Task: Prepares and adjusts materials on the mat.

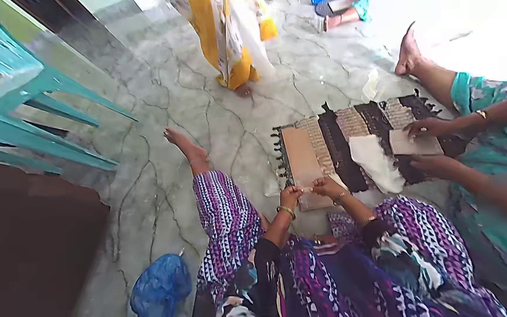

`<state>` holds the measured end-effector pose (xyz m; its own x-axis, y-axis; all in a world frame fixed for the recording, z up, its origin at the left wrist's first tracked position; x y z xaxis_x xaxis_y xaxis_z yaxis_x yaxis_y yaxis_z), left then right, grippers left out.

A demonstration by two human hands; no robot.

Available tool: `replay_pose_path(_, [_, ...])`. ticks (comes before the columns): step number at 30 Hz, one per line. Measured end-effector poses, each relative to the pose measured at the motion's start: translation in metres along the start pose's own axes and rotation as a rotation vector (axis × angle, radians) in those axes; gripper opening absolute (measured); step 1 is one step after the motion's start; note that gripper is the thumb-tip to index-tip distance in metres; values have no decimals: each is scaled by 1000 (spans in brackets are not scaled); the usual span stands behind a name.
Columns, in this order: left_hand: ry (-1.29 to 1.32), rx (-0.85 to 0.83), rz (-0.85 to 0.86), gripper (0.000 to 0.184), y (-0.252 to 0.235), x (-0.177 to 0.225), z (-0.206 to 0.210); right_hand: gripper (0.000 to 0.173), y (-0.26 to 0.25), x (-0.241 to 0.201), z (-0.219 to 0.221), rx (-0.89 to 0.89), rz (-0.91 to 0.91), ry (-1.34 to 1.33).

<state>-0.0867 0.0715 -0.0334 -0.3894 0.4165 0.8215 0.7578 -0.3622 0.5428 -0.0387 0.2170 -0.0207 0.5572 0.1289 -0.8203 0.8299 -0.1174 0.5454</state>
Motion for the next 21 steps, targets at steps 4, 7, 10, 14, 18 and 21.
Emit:
replay_pose_path(4, [-19, -8, -24, 22, -5, -6, 2, 14, -4, 0, -4, -26, 40, 54])
replay_pose_path(7, [62, 25, -32, 15, -16, -9, 1, 11, -18, -3, -8, -22, 28, 50])
replay_pose_path(10, [16, 33, -48, 17, -24, -12, 1, 12, -34, -5, -11, 8, -23, 146])
replay_pose_path(14, [-100, 33, -46, 38, -35, -20, 3, 20, -49, 4, -8, 54, -66, 463])
replay_pose_path(18, [-265, 113, -35, 48, -30, -19, -4, 32, -54, 15, -10, 157, -48, 622])
replay_pose_path(21, [-349, 106, -19, 47, -24, -14, -4, 40, -55, 15, -13, 192, -29, 649])
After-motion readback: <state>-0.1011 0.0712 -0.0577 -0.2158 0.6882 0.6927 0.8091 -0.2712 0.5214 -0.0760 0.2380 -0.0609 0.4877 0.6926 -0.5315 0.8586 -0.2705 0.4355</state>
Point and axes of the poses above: each hand's wrist, its own y-axis away from the middle knuckle, its own z-axis out of the palm, x = y × z, the point moved 10 cm from there along -y, towards the middle knuckle, and after that the axes turned 1 degree about -z, right-handed, at the moved point
